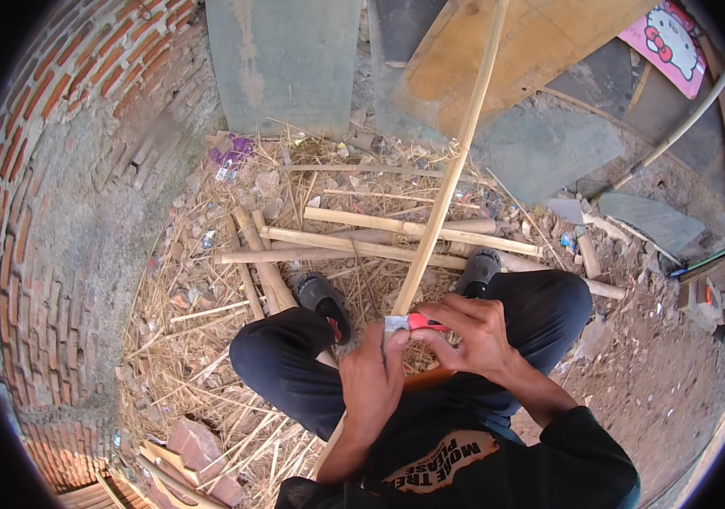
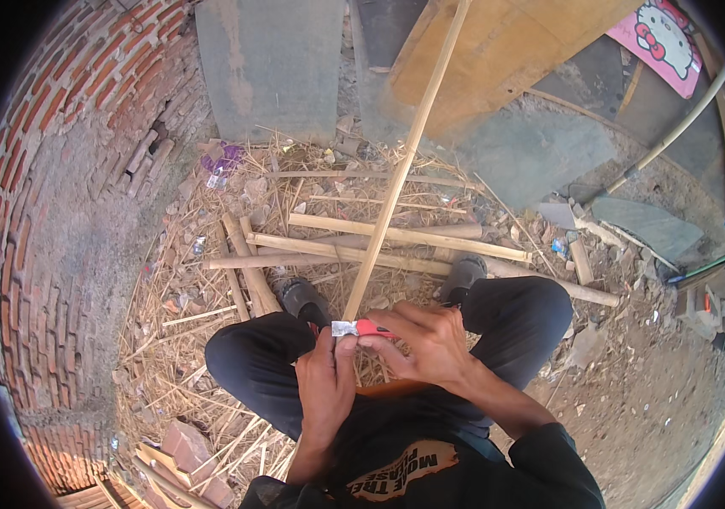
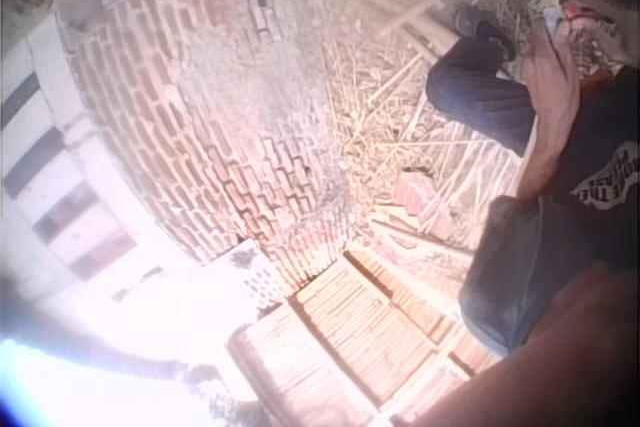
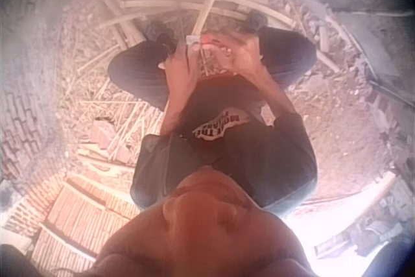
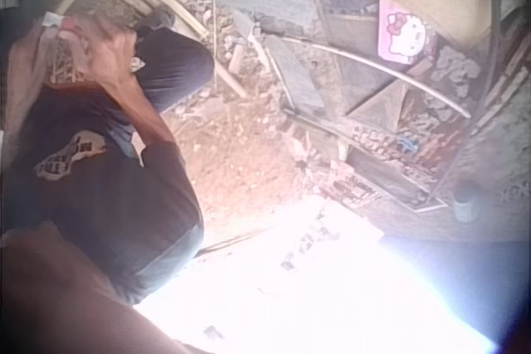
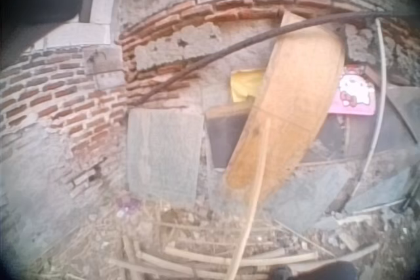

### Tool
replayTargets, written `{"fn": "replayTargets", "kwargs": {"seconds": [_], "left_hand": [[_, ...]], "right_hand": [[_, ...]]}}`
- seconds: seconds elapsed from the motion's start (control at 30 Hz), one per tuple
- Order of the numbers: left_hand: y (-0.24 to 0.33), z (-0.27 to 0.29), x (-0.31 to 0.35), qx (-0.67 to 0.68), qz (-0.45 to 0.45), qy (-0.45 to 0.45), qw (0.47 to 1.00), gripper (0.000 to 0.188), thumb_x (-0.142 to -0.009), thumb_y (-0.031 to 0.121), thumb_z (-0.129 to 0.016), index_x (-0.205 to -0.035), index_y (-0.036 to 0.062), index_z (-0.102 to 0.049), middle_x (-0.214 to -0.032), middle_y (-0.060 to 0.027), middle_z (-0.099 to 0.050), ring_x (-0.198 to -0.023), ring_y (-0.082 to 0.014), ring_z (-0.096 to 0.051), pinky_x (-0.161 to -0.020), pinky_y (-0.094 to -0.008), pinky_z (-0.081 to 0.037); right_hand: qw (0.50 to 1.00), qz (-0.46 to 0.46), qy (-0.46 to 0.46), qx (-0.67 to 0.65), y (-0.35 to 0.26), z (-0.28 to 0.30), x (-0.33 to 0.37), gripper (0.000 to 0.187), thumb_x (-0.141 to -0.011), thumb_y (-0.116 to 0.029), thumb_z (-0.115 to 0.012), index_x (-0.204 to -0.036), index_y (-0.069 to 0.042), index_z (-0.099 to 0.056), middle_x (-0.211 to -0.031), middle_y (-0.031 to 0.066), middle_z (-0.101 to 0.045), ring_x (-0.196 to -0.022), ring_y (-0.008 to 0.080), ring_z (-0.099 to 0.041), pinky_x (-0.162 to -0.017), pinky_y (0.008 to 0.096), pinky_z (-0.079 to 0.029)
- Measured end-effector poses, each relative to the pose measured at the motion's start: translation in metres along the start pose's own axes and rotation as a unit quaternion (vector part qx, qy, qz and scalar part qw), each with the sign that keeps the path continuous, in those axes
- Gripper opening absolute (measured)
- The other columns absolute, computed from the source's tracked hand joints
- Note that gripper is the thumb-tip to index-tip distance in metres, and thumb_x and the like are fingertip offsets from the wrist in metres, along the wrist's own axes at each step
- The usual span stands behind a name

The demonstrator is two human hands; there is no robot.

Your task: The person sits on the ground and uses a utility knife to shave thin strips from a long wooden stick. They hold the stick with one hand and scrape the blade along its length to remove material, creating wood shavings.

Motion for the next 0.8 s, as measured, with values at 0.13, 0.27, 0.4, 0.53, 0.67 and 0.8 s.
{"fn": "replayTargets", "kwargs": {"seconds": [0.13,0.27,0.4,0.53,0.67,0.8], "left_hand": [[-0.001,0.001,0.0,-0.005,-0.005,0.004,1.0,0.03,-0.113,0.031,-0.063,-0.113,0.001,-0.065,-0.071,-0.0253,-0.066,-0.067,-0.0485,-0.069,-0.061,-0.0567,-0.049],[-0.005,0.001,0.001,-0.012,0.005,-0.001,1.0,0.029,-0.113,0.031,-0.063,-0.113,0.0023,-0.066,-0.071,-0.0259,-0.066,-0.068,-0.0488,-0.069,-0.062,-0.0574,-0.049],[-0.005,0.002,0.002,-0.019,0.002,0.004,1.0,0.03,-0.112,0.032,-0.064,-0.114,0.0018,-0.066,-0.071,-0.0258,-0.066,-0.067,-0.0488,-0.069,-0.061,-0.0567,-0.05],[-0.014,-0.002,0.024,-0.028,0.048,-0.037,0.998,0.031,-0.111,0.032,-0.064,-0.113,0.0015,-0.066,-0.071,-0.0256,-0.067,-0.066,-0.0492,-0.068,-0.062,-0.0563,-0.051],[-0.026,-0.005,0.05,-0.025,0.067,-0.089,0.993,0.03,-0.112,0.031,-0.063,-0.108,0.0011,-0.065,-0.07,-0.0247,-0.067,-0.067,-0.0495,-0.069,-0.062,-0.0564,-0.051],[-0.028,-0.002,0.045,0.0,0.041,-0.075,0.996,0.03,-0.112,0.03,-0.062,-0.105,0.0004,-0.064,-0.068,-0.0235,-0.066,-0.068,-0.0493,-0.069,-0.063,-0.0555,-0.051]], "right_hand": [[1.0,0.01,0.017,-0.006,0.004,0.0,-0.001,0.029,-0.087,-0.026,-0.09,-0.11,-0.012,-0.082,-0.08,0.0032,-0.072,-0.061,0.024,-0.07,-0.055,0.0359,-0.054],[1.0,0.015,0.01,0.003,0.003,0.002,-0.003,0.029,-0.086,-0.024,-0.09,-0.11,-0.012,-0.082,-0.08,0.0031,-0.072,-0.061,0.0241,-0.07,-0.055,0.0357,-0.054],[1.0,0.021,0.0,0.023,0.0,0.005,-0.006,0.025,-0.087,-0.022,-0.089,-0.108,-0.01,-0.082,-0.083,0.0043,-0.074,-0.063,0.0237,-0.072,-0.056,0.0347,-0.055],[0.985,-0.077,0.146,0.049,0.048,0.05,-0.026,0.025,-0.093,-0.016,-0.086,-0.111,0.001,-0.082,-0.099,0.0182,-0.081,-0.076,0.0285,-0.078,-0.072,0.037,-0.062],[0.975,-0.149,0.147,0.071,0.089,0.083,-0.041,0.027,-0.097,-0.019,-0.083,-0.113,0.003,-0.081,-0.095,0.0198,-0.08,-0.08,0.026,-0.078,-0.073,0.0339,-0.059],[0.974,-0.163,0.157,0.031,0.092,0.082,-0.037,0.028,-0.097,-0.02,-0.083,-0.113,0.003,-0.079,-0.094,0.0197,-0.079,-0.077,0.0278,-0.076,-0.072,0.0352,-0.058]]}}
Point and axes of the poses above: each hand's wrist, its own x-axis away from the middle knuckle, its own z-axis out of the back of the hand, y = z × x, the point moved 6 cm from there along -x, towards the middle knuckle
